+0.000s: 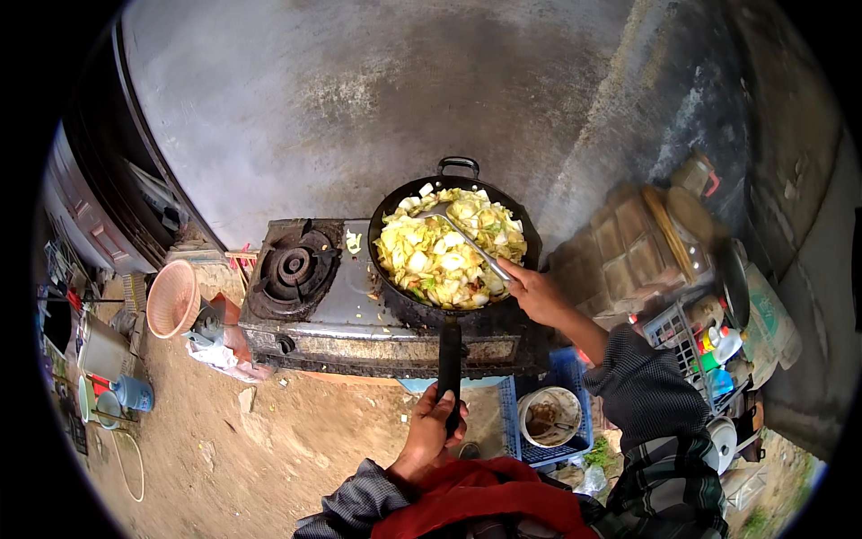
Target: The person stirs chopped vegetables in a wok on an outdoor gas stove using a spatula. They add seasoning from a packet and a liquid from a large bottle. The person briefly enters a cluttered indoor room to retrieve a small white item from a plastic bag before returning to the stove to continue stirring the vegetables.
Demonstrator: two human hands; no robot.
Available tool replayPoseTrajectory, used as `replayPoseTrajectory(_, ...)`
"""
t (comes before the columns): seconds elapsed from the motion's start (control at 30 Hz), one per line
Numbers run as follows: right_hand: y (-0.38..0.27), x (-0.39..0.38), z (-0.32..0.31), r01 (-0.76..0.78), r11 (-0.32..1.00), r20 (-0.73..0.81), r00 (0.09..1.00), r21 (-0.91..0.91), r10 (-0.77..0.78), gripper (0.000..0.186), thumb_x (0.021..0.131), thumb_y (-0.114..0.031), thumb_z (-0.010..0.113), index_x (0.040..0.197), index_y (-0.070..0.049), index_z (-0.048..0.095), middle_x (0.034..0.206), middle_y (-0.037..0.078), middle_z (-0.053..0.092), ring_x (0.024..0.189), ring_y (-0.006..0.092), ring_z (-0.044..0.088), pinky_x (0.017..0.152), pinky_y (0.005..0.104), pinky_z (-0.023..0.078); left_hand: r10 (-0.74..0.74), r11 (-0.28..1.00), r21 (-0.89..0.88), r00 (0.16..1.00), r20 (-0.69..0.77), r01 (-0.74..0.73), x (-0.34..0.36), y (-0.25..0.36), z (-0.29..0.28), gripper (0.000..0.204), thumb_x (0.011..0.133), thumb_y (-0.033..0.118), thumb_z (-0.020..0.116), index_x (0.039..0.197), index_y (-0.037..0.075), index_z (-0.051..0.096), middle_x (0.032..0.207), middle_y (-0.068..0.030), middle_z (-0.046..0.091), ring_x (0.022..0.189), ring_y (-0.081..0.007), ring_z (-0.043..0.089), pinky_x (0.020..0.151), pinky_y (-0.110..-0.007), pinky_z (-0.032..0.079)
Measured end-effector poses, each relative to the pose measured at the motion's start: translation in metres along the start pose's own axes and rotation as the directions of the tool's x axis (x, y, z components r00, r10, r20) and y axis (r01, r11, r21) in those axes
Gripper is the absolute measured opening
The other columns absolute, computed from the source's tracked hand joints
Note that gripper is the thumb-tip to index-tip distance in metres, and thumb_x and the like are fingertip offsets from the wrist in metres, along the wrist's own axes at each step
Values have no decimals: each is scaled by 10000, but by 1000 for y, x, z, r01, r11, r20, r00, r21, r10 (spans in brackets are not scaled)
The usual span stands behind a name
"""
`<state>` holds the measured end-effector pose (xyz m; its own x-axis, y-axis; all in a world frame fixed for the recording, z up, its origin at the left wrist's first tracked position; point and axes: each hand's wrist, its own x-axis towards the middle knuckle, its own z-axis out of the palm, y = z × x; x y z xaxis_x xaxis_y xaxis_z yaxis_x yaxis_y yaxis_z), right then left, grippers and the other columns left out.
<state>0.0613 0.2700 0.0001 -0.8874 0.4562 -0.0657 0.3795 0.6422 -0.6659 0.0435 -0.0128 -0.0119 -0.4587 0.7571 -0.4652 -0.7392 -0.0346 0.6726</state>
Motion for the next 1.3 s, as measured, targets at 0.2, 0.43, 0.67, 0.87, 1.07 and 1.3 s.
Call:
replayPoseTrajectory(0.2, -8, -88, -51, -82, 964, -42, 994, 253, 96, 459, 911, -136, 438, 1360, -175, 350, 683, 62, 504, 585, 107, 475, 576, 277, 412, 17, 999, 36, 999, 46, -19, 4, -3, 1, 84, 947, 144, 377, 994, 84, 411, 720, -70, 535, 455, -128, 452, 361, -213, 283)
replayPoseTrajectory(0.43, -5, -89, -4, -324, 632, 161, 939, 704, 303, 465, 937, -156, 433, 1383, -195, 307, 601, -30, 356, 435, 54, 299, 366, 253, 267, 17, 995, 100, 1000, 7, -18, 3, 1, 2, 83, 952, 155, 358, 964, 85, 402, 730, -74, 526, 473, -135, 461, 364, -208, 290)
replayPoseTrajectory(0.67, -18, -122, -17, -263, 568, 104, 949, 780, 297, 459, 948, -167, 404, 1388, -231, 288, 605, -13, 376, 407, 51, 293, 348, 244, 276, 18, 995, 94, 1000, 25, -20, 2, 0, 0, 91, 953, 153, 344, 956, 79, 397, 737, -82, 520, 474, -141, 463, 347, -214, 290)
replayPoseTrajectory(0.87, 2, -120, 11, -296, 510, 91, 917, 808, 388, 474, 950, -164, 395, 1397, -246, 261, 644, -7, 409, 456, 56, 352, 365, 252, 320, 25, 996, 89, 1000, 1, -25, 0, -2, -3, 81, 950, 149, 349, 954, 79, 390, 739, -84, 520, 473, -145, 465, 347, -216, 287)
replayPoseTrajectory(1.07, -25, -138, 36, -145, 552, 29, 977, 821, 212, 501, 942, -147, 417, 1407, -175, 235, 716, -23, 417, 555, 52, 389, 421, 227, 342, -18, 997, 81, 999, 43, 14, 4, 3, 4, 66, 946, 141, 360, 954, 87, 397, 738, -82, 527, 480, -147, 466, 356, -215, 284)
replayPoseTrajectory(1.3, -14, -52, -32, -312, 580, 72, 914, 753, 399, 460, 959, -206, 365, 1402, -203, 243, 600, 18, 437, 408, 67, 328, 350, 262, 292, -20, 996, 89, 1000, 21, 18, 0, 4, 0, 67, 946, 144, 367, 955, 92, 407, 737, -78, 536, 485, -148, 471, 363, -220, 285)
